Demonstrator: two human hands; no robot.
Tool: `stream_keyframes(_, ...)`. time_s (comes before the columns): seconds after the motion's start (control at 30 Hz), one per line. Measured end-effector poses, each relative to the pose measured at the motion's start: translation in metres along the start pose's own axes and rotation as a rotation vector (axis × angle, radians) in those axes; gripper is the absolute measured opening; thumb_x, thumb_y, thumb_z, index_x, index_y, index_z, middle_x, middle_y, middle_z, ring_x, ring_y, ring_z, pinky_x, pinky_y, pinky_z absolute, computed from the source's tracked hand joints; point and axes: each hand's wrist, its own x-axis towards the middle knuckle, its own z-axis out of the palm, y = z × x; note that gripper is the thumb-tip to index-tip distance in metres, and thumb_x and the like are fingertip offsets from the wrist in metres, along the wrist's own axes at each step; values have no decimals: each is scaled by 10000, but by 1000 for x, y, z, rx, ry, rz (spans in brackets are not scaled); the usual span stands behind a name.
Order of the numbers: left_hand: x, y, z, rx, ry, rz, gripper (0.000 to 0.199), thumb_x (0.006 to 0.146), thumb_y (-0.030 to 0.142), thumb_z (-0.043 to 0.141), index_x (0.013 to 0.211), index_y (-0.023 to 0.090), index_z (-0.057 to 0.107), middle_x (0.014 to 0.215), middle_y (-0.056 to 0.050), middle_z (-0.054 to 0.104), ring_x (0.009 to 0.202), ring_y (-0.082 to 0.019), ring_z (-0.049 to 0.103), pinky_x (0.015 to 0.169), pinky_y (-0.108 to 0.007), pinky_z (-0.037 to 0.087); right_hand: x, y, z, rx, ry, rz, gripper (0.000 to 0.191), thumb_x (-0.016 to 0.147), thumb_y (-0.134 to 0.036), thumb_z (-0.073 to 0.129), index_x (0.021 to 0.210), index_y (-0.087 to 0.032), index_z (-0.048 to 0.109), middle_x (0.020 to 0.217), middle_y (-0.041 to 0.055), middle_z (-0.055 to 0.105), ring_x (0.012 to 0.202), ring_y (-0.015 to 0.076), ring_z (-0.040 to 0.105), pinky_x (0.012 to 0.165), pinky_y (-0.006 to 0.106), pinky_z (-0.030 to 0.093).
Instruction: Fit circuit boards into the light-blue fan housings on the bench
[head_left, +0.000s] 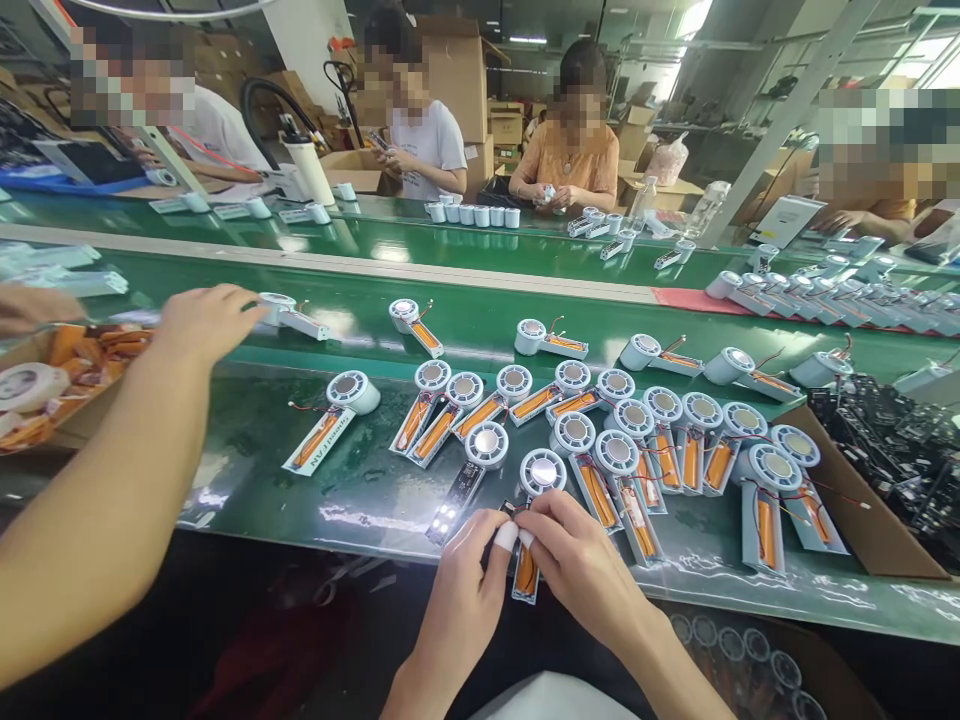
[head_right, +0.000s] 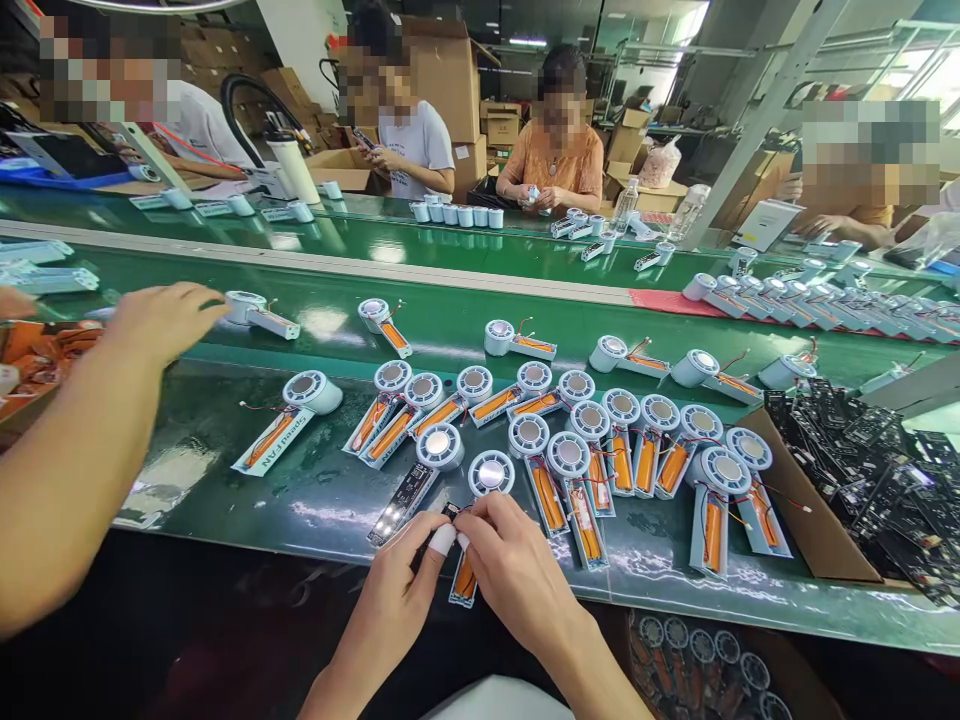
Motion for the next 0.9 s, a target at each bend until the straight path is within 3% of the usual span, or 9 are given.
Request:
stream_keyframes(0.2, -1, -5, 4, -72, -30, -119, 313, 1007, 397, 357, 750, 243, 447, 709, 21, 498, 638, -168, 476, 591, -276, 391, 5, 4, 0, -199, 71, -134, 253, 1012, -100, 399, 1003, -177, 640, 819, 46, 581, 677, 165, 537, 616, 267, 452)
stream_keyframes(0.3, -2, -8, 4, -158, -35, -160, 252, 997, 419, 396, 884, 242, 534, 805, 3, 588, 619, -158, 529, 553, -265, 416, 9, 6, 1, -232, 104, -124, 223, 1003, -106, 426, 985, -170, 639, 850, 58, 601, 714, 179, 549, 641, 283, 440)
stream_keyframes(0.37, -3, -11, 4, -184, -10, -161, 225, 983, 403, 436, 1101, 252, 554, 918, -22, 655, 654, -167, 593, 558, -269, 452, 12, 5, 0, -280, 94, -131, 213, 989, -98, 443, 944, -174, 637, 850, 57, 603, 712, 186, 536, 638, 296, 424)
stream_keyframes(0.47, -6, -13, 5, -171, 42, -164, 389, 972, 373, 461, 1343, 256, 457, 1012, -57, 704, 788, -211, 683, 611, -298, 518, 15, 2, -5, -358, 63, -146, 228, 964, -80, 447, 856, -181, 620, 823, 55, 589, 690, 195, 498, 606, 314, 390)
stream_keyframes(0.63, -10, -10, 5, -66, 57, -111, 329, 960, 329, 464, 1243, 232, 601, 1163, -108, 722, 929, -253, 723, 681, -342, 582, 19, 0, -16, -433, -58, -200, 201, 889, -26, 503, 814, -188, 595, 841, 52, 585, 697, 194, 485, 607, 321, 371)
stream_keyframes(0.77, -10, -10, 7, -64, 101, -63, 349, 930, 297, 483, 1221, 230, 664, 1180, -114, 722, 718, -205, 719, 559, -309, 577, 20, 2, -18, -460, -111, -209, 196, 878, -22, 515, 801, -188, 584, 826, 46, 575, 687, 195, 468, 601, 335, 361)
stream_keyframes(0.9, -8, -8, 9, -248, 85, -165, 361, 915, 333, 522, 1229, 204, 648, 1031, -93, 739, 540, -155, 656, 467, -279, 553, 18, 5, -15, -414, -55, -225, 234, 945, -35, 448, 835, -183, 593, 821, 44, 574, 699, 194, 457, 616, 325, 367)
